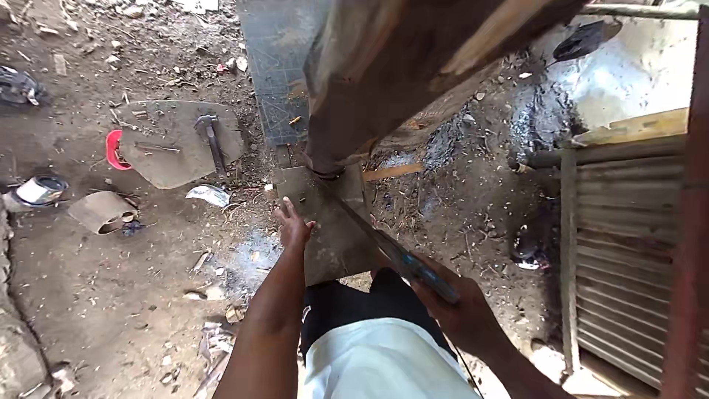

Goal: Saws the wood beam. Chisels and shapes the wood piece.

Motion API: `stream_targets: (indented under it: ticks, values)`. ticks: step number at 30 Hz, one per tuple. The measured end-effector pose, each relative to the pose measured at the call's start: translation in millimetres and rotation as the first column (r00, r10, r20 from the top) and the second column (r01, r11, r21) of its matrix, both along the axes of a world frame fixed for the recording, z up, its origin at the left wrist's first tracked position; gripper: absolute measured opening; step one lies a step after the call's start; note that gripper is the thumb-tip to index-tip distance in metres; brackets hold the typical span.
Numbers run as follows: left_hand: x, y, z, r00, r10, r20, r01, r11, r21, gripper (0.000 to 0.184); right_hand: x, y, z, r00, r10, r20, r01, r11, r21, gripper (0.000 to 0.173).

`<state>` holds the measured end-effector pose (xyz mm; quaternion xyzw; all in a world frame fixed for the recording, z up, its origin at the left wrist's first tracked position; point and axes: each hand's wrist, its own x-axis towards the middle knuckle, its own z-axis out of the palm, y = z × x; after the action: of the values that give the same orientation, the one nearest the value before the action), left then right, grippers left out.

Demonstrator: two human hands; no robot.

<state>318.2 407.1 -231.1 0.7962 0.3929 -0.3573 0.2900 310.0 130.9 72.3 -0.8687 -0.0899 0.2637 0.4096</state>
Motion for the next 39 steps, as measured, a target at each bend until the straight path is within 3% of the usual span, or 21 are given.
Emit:
stream_targets:
  ticks: [7, 10, 13, 17, 24, 31, 35, 39]
  values:
    - [-2, 2, -3, 0.999, -0.053, 0.005, 0.052, 0.997, 0.055, 0.130, 33, 44, -43, 0.999, 0.017, -0.046, -0.017, 1.000, -0.018, 0.048]
    - [8, 4, 3, 0.967, -0.183, 0.178, 0.165, 0.980, 0.115, 0.115, 27, 41, -43, 1.000, 0.022, 0.006, -0.022, 1.000, -0.021, 0.047]
    - [41, 14, 0, 0.871, -0.336, 0.358, 0.289, 0.940, 0.181, 0.101, 22, 38, -42, 0.997, 0.039, 0.062, -0.038, 0.999, -0.025, 0.047]
    - [79, 28, -5, 0.882, -0.413, 0.225, 0.376, 0.907, 0.191, 0.109, 9, 34, -36, 0.992, 0.062, 0.111, -0.060, 0.998, -0.023, 0.048]
    - [98, 26, 1, 0.879, -0.469, 0.082, 0.446, 0.872, 0.202, 0.114, 2, 23, -41, 0.979, 0.130, 0.159, -0.123, 0.991, -0.056, 0.046]
    - [105, 25, 6, 0.879, -0.472, 0.060, 0.454, 0.870, 0.191, 0.109, 14, 29, -37, 0.992, 0.103, 0.071, -0.101, 0.994, -0.032, 0.044]
    - [106, 24, 12, 0.869, -0.493, 0.045, 0.476, 0.857, 0.199, 0.113, 8, 23, -28, 0.984, 0.123, 0.127, -0.115, 0.991, -0.070, 0.045]
    - [103, 23, 9, 0.868, -0.495, 0.039, 0.480, 0.857, 0.190, 0.113, 19, 27, -50, 0.994, 0.090, 0.058, -0.085, 0.992, -0.089, 0.046]
